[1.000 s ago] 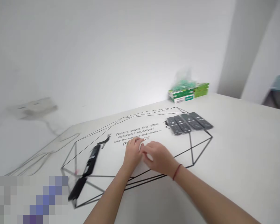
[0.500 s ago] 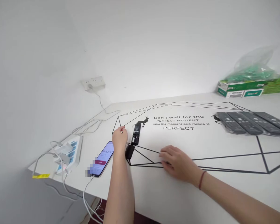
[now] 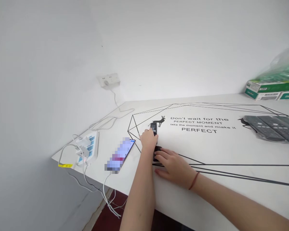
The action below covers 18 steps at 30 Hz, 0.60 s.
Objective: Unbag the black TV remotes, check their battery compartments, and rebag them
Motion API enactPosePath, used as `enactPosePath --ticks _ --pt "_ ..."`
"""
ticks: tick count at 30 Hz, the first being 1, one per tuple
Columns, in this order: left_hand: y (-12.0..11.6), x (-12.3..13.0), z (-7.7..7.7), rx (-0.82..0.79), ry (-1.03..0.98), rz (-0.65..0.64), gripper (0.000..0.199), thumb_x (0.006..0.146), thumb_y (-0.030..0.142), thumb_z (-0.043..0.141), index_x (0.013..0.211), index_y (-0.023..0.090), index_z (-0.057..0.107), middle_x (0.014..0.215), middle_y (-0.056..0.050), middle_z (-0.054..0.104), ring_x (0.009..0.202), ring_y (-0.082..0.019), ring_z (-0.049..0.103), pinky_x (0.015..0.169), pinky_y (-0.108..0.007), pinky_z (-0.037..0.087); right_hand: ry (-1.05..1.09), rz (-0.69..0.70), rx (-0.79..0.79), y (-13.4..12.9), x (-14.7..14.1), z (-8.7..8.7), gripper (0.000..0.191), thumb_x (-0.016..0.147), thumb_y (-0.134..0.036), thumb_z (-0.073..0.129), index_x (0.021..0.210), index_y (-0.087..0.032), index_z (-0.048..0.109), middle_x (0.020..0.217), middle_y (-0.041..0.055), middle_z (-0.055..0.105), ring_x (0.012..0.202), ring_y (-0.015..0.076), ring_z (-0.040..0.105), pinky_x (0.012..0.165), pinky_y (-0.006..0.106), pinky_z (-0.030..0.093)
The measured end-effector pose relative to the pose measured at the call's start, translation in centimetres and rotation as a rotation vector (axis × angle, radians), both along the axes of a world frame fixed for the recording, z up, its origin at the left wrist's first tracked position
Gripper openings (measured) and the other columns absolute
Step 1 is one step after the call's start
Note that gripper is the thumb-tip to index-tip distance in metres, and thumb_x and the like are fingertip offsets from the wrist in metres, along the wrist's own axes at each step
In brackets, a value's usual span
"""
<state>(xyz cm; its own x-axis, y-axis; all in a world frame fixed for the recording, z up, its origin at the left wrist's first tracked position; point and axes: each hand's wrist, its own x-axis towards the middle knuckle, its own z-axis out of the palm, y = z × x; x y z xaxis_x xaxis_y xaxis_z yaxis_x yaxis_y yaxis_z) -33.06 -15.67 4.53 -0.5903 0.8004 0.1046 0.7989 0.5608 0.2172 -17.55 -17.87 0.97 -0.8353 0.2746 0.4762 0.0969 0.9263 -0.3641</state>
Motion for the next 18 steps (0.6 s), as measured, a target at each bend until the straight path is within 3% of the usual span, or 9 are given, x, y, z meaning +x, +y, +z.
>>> enactPosePath --ticks 5,9,15,18 --pt "0.4 0.6 -0.2 -0.026 -0.023 -0.123 0.036 0.08 0.024 0.05 0.115 0.018 0.06 0.116 -0.013 0.06 0.107 -0.025 0.055 0.087 -0.032 0.042 -0.049 -0.159 0.058 0.6 4.1 0.0 0.009 0.083 -0.025 0.062 0.082 -0.018 0.057 0.096 0.0095 0.066 0.091 0.0258 0.062 0.073 0.038 0.053" --pt "0.7 1.4 -0.5 -0.031 -0.047 -0.107 0.039 0.085 0.029 0.047 0.122 0.02 0.056 0.116 -0.016 0.059 0.109 -0.029 0.054 0.088 -0.037 0.041 -0.124 -0.327 0.042 2.2 6.8 -0.2 0.008 0.087 -0.025 0.055 0.082 -0.019 0.057 0.086 0.0065 0.066 0.072 0.0219 0.062 0.057 0.034 0.05" --pt "1.7 3.0 -0.8 0.036 -0.145 -0.108 0.059 0.075 0.021 0.057 0.132 0.017 0.042 0.123 -0.019 0.052 0.113 -0.031 0.052 0.09 -0.039 0.04 -0.172 -0.39 -0.019 3.9 9.1 0.3 0.016 0.088 -0.019 0.046 0.093 -0.022 0.06 0.093 0.0073 0.067 0.084 0.0245 0.063 0.064 0.035 0.049" --pt "2.2 4.0 -1.0 0.108 -0.32 -0.137 0.051 0.069 0.019 0.062 0.118 0.014 0.051 0.114 -0.018 0.056 0.103 -0.03 0.057 0.085 -0.037 0.043 -0.223 -0.437 -0.05 4.2 9.8 0.7 0.01 0.086 -0.024 0.051 0.088 -0.021 0.06 0.086 0.0073 0.066 0.082 0.0258 0.061 0.063 0.036 0.048"
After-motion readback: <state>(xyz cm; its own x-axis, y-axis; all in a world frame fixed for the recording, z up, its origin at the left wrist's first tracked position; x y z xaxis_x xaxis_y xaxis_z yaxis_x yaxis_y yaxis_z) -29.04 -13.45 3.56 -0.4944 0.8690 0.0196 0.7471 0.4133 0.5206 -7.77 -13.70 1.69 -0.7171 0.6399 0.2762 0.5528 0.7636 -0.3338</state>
